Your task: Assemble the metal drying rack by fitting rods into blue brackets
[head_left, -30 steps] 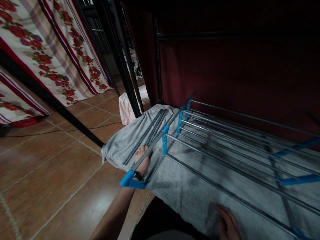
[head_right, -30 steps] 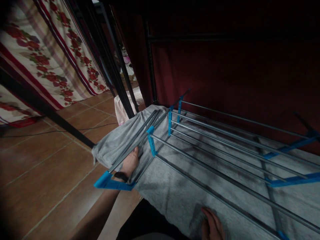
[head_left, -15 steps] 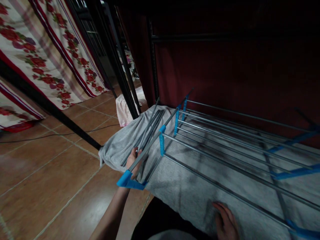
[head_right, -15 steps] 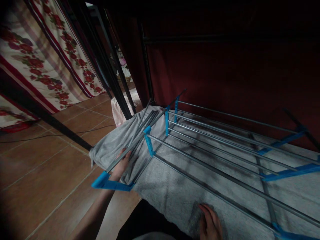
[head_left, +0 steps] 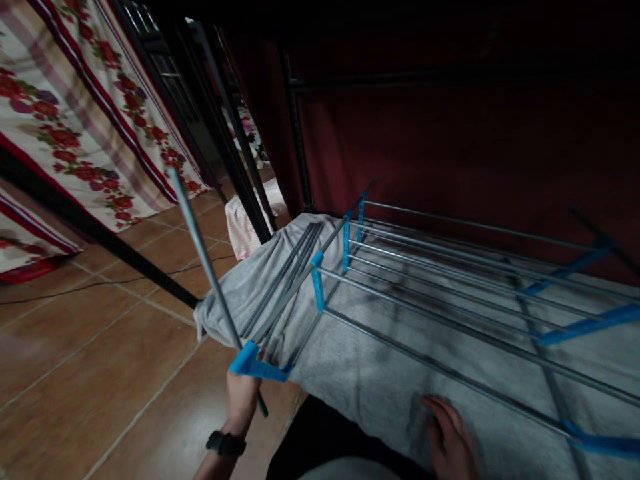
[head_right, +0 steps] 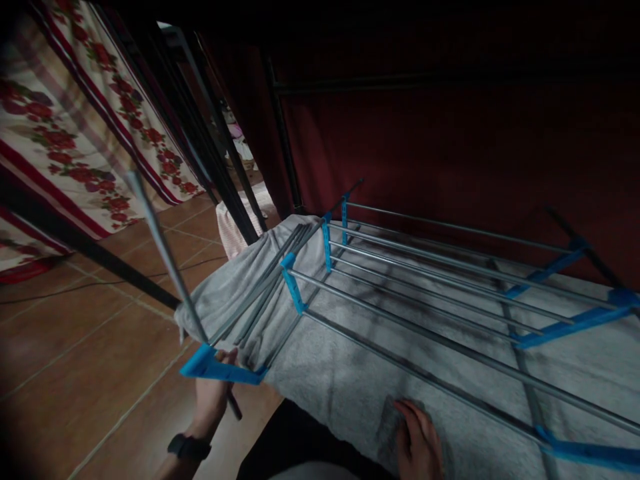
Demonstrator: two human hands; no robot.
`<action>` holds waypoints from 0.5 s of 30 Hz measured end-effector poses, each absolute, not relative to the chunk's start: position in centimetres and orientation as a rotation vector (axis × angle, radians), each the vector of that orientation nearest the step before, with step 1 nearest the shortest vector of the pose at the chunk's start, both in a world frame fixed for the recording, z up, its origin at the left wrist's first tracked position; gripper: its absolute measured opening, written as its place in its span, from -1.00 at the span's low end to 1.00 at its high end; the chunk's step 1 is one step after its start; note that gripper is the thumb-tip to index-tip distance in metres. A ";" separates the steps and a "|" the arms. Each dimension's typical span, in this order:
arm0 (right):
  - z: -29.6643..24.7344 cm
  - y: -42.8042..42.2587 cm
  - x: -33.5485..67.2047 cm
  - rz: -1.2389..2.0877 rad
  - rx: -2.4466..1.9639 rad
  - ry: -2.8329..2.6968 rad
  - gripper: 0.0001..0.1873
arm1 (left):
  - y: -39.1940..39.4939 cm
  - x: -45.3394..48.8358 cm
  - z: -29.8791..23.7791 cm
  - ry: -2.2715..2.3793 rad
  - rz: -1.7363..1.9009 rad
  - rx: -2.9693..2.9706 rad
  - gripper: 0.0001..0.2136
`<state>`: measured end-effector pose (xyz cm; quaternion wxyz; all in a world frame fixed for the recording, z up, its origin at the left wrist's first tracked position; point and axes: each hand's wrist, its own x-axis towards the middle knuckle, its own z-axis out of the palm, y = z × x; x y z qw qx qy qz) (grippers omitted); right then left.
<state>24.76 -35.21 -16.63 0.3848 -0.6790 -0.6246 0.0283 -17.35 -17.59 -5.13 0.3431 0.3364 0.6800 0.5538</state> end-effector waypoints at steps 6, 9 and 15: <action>-16.3 -35.0 24.2 0.116 -1.760 -1.515 -0.67 | -23.5 -17.2 -6.9 1.629 1.415 0.765 -0.53; -16.0 -35.0 24.0 0.133 -1.772 -1.483 -0.67 | -26.2 -17.2 -7.1 1.632 1.344 0.838 -0.46; -15.2 -35.0 23.5 0.148 -1.762 -1.469 -0.66 | -29.5 -18.2 -7.9 1.769 1.229 1.004 -0.41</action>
